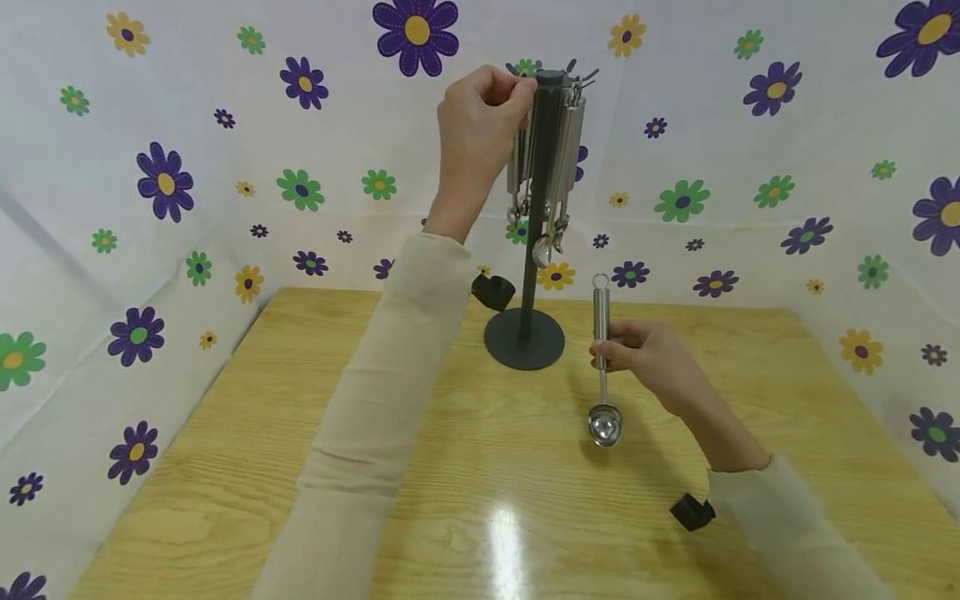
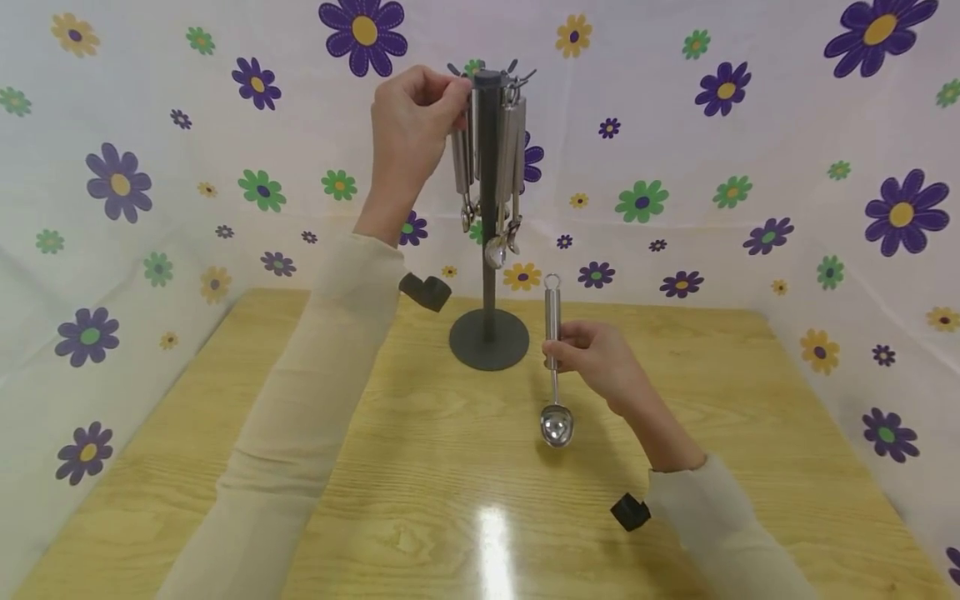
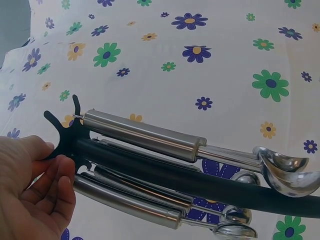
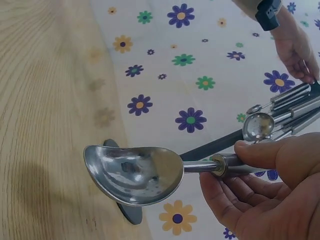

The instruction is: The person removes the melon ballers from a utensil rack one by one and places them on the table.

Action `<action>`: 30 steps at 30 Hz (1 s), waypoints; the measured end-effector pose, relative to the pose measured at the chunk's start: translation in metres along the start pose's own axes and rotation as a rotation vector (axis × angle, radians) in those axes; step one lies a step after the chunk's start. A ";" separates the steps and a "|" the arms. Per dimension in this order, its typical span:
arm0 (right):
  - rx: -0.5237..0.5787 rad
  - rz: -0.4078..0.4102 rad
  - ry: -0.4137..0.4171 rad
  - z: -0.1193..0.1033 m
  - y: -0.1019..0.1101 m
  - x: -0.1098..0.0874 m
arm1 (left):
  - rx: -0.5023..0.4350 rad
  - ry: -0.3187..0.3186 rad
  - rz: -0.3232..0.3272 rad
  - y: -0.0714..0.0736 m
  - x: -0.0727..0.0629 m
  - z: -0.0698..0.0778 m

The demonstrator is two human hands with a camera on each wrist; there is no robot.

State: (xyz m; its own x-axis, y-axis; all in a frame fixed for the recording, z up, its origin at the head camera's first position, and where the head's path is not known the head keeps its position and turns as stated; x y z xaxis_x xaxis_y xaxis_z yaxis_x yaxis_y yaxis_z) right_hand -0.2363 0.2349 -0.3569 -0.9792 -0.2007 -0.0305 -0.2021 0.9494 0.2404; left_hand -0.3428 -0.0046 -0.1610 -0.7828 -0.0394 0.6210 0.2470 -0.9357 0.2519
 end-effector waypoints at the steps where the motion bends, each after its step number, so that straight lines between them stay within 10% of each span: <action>1: 0.005 -0.001 -0.004 0.001 0.000 0.001 | -0.002 0.001 0.001 0.000 0.000 0.000; 30: 0.181 0.000 -0.166 0.059 0.021 0.066 | -0.039 0.001 0.017 0.000 -0.002 -0.002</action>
Point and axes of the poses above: each hand's wrist, its own x-axis towards the middle knuckle, its own y-axis out of the back of the hand, z = x × y, the point moved 2 cm from there along x, towards the middle knuckle, and after that the axes turned 10 degrees about x, right-handed, at the moved point
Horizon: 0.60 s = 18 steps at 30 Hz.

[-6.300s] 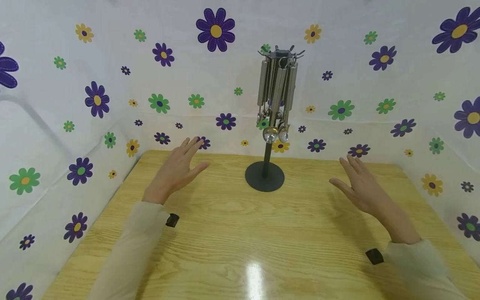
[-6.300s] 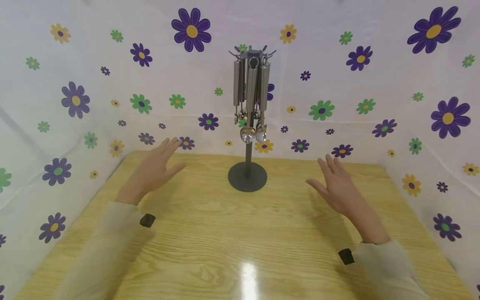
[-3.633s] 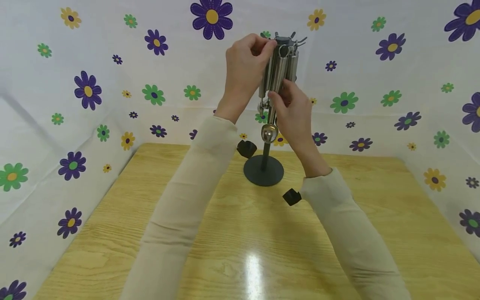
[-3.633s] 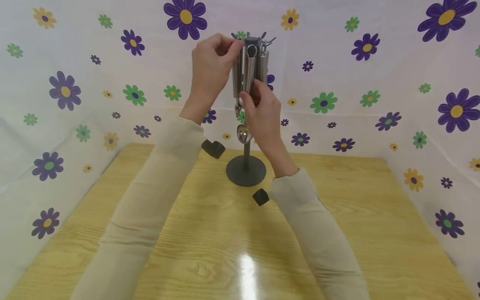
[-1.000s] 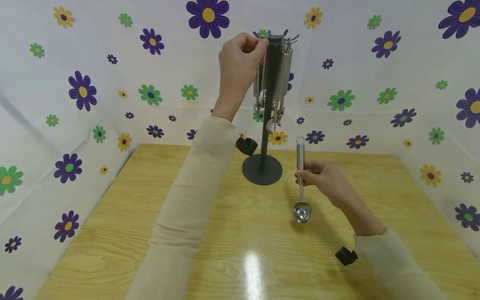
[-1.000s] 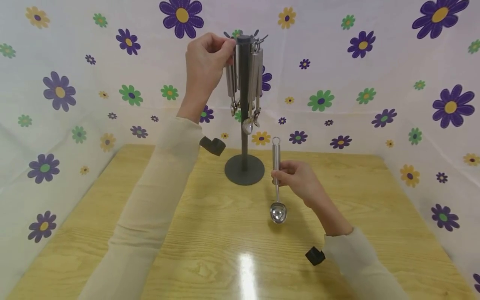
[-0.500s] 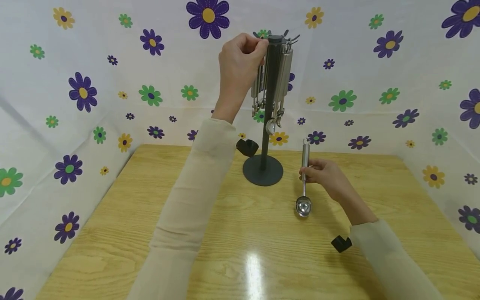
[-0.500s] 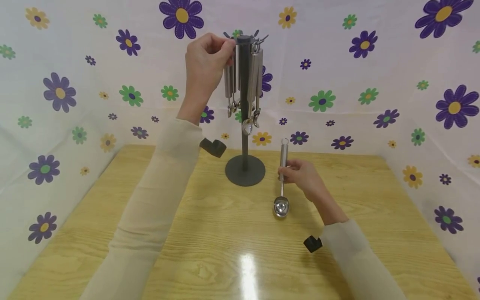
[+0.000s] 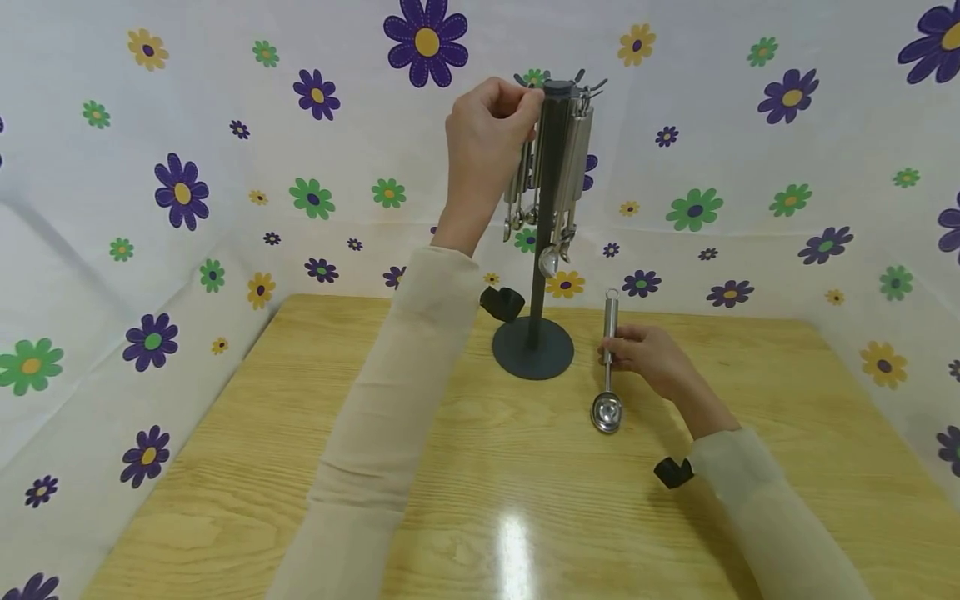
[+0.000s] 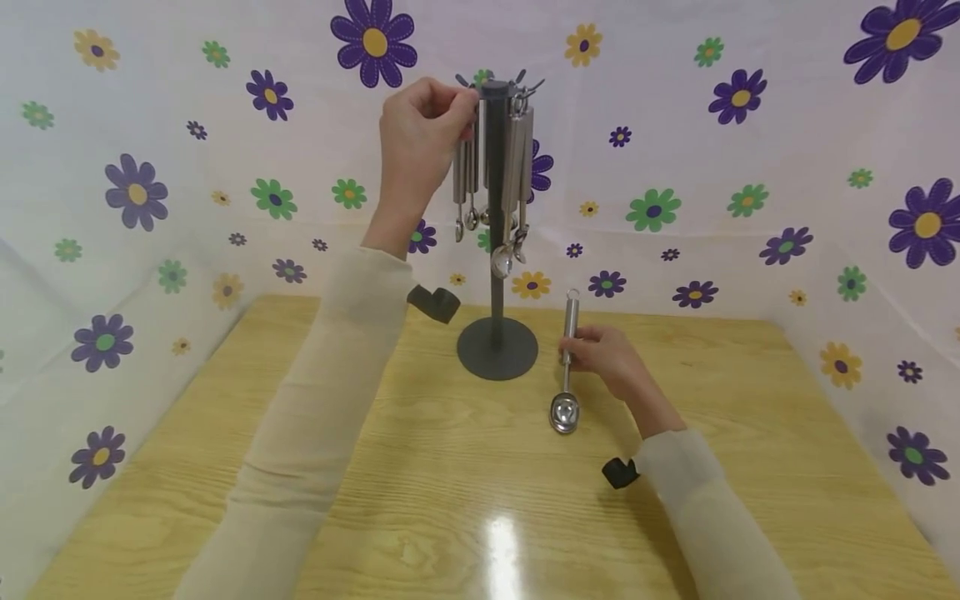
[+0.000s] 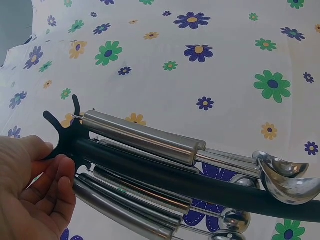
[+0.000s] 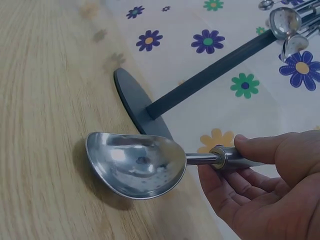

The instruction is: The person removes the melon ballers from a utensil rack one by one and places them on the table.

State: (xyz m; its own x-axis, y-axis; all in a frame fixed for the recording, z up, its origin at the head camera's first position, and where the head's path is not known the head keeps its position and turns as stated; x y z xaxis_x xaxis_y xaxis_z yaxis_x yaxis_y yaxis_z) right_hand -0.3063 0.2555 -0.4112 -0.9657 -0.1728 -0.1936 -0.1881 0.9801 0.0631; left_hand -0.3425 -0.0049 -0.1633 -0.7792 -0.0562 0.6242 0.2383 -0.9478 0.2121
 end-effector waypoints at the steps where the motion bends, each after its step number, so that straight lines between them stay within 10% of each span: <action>1: 0.004 -0.002 -0.002 0.001 0.001 0.001 | 0.002 0.001 0.001 0.000 0.000 0.000; 18: -0.209 0.096 -0.071 0.019 0.010 0.022 | -0.002 -0.003 0.007 0.000 -0.001 0.001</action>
Point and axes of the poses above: each hand's wrist, its own x-axis towards the middle knuckle, its own y-axis out of the back of the hand, z = x × y, the point moved 2 cm from there along x, towards the middle knuckle, and after that the axes turned 10 degrees about x, right-handed, at the moved point
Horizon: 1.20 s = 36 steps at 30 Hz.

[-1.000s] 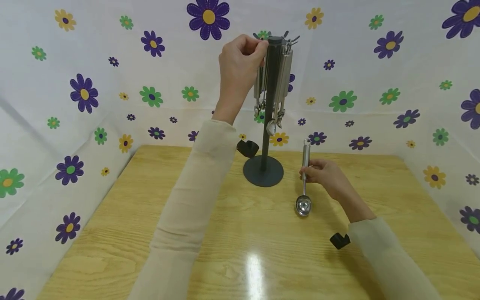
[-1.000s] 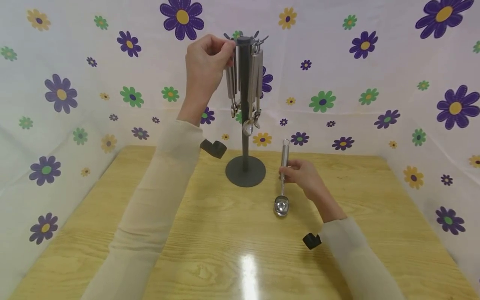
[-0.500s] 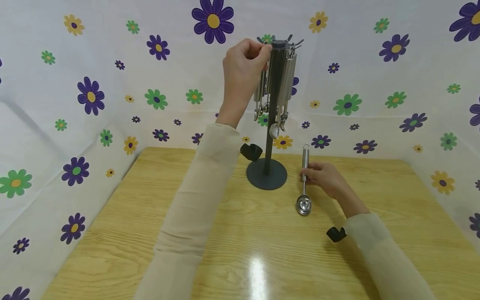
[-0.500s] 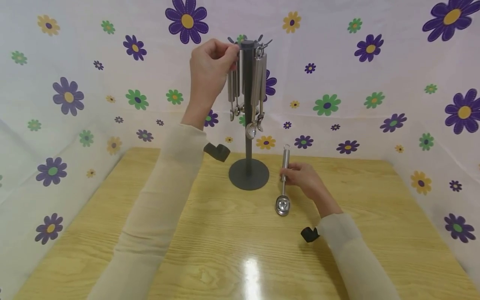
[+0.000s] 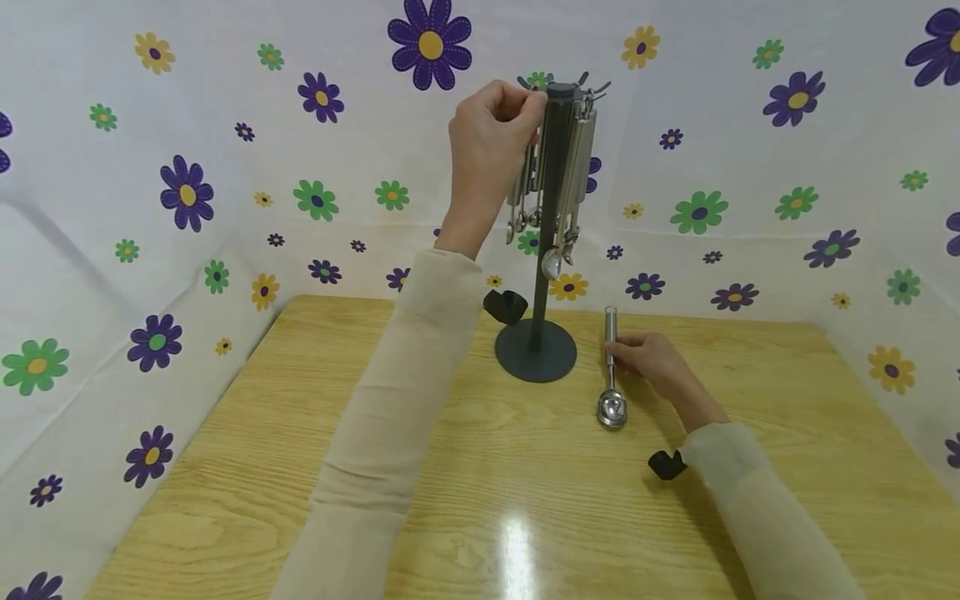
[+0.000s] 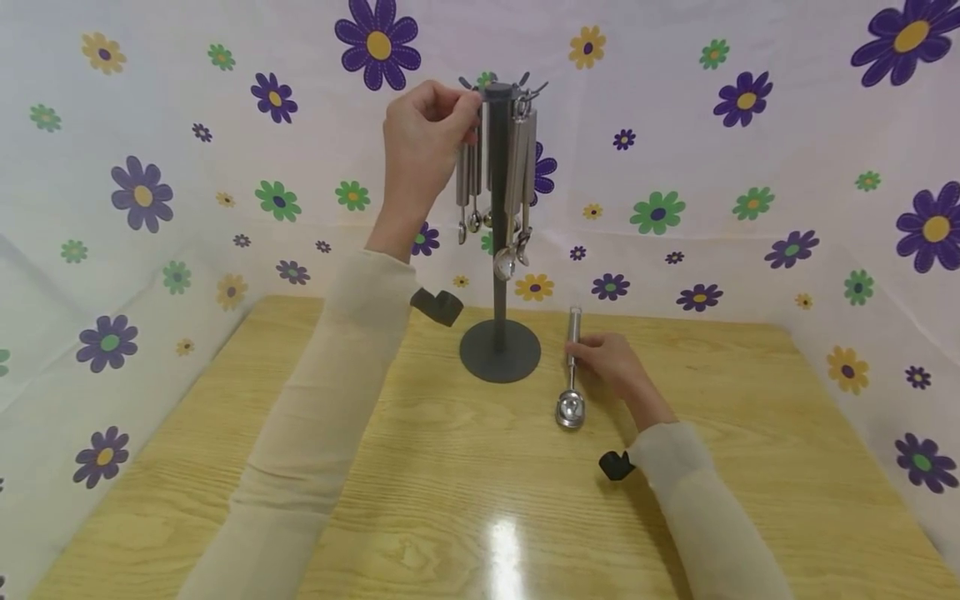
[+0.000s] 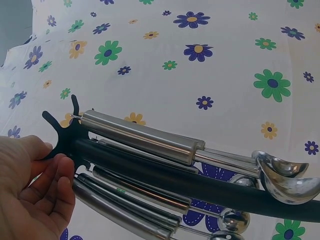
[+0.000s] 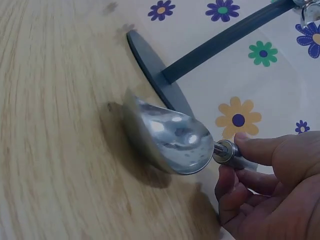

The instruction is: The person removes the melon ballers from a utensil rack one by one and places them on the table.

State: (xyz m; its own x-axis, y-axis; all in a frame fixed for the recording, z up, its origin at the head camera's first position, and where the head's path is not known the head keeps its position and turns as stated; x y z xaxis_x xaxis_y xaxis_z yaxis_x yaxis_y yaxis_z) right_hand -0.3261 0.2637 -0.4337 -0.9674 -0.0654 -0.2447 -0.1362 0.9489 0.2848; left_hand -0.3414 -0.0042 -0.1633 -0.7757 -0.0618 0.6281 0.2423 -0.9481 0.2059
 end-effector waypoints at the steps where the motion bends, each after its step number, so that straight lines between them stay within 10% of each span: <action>1: -0.013 0.006 0.000 0.001 0.000 0.000 | 0.000 0.000 0.000 0.000 0.000 0.000; 36: -0.149 0.146 0.122 0.009 -0.012 0.005 | 0.003 -0.005 0.012 -0.001 0.000 -0.002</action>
Point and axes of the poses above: each hand's wrist, its own x-axis towards the middle knuckle, its own y-axis out of the back of the hand, z = x × y, the point moved 2 cm from there along x, towards the middle knuckle, and after that the axes turned 10 degrees about x, right-handed, at the moved point
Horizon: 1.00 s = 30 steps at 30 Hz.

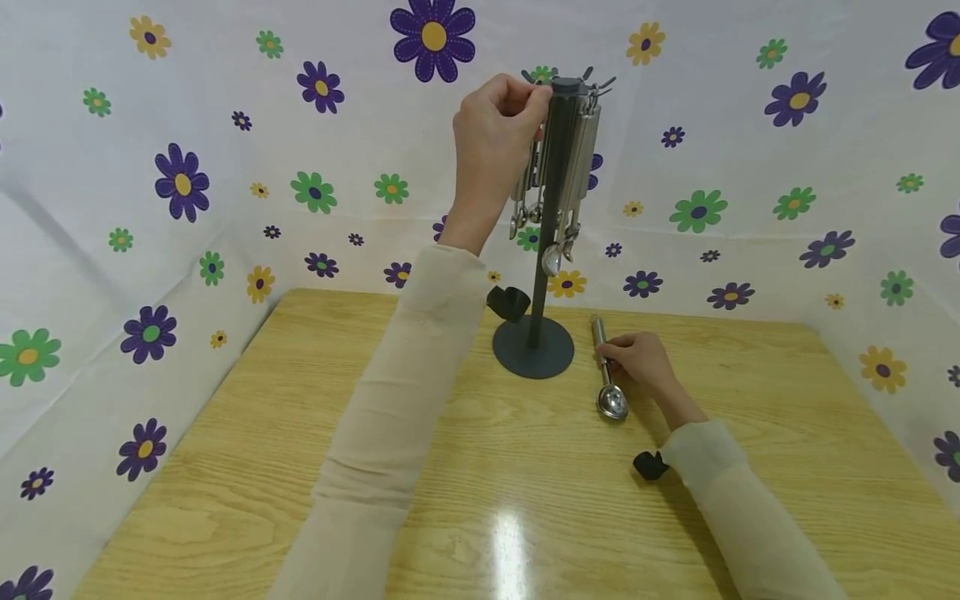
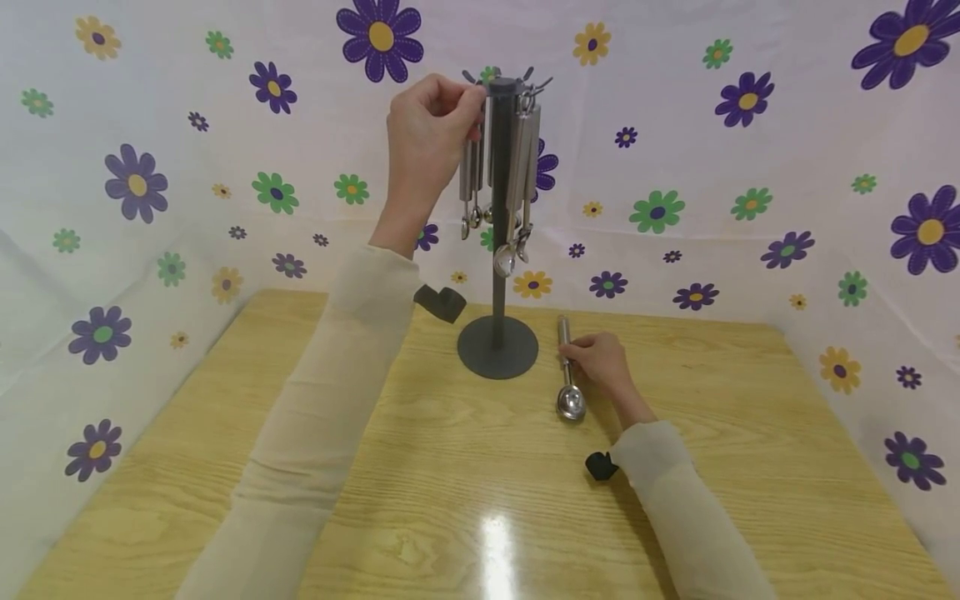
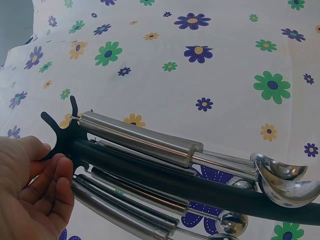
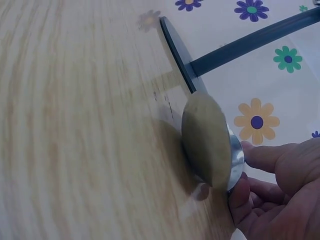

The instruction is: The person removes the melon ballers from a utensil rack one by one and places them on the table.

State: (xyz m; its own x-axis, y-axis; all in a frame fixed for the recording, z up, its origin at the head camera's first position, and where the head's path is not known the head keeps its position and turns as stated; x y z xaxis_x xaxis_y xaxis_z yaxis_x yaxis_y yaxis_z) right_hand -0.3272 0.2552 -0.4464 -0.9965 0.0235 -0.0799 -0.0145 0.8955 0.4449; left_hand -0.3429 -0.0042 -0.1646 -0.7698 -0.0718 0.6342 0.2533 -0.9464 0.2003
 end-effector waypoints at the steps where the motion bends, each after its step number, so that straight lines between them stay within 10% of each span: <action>1: 0.006 0.004 0.001 0.000 0.000 0.000 | 0.001 0.001 -0.001 0.000 0.000 0.000; 12: 0.219 0.018 -0.061 -0.023 0.008 -0.009 | 0.011 0.013 -0.010 0.000 -0.001 0.002; 30: 0.370 0.121 0.421 -0.176 0.033 -0.036 | 0.007 0.015 0.001 0.001 -0.001 0.002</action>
State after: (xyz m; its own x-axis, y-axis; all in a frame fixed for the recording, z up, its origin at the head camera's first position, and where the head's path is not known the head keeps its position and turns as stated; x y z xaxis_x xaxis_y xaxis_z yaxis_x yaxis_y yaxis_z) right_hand -0.3066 0.2056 -0.2717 -0.9372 0.0246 0.3478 0.0562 0.9951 0.0809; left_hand -0.3407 -0.0046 -0.1629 -0.7783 -0.0770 0.6232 0.2578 -0.9441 0.2053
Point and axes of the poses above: each hand's wrist, its own x-axis towards the middle knuckle, its own y-axis out of the back of the hand, z = x × y, the point moved 2 cm from there along x, towards the middle knuckle, and after that the axes turned 10 degrees about x, right-handed, at the moved point
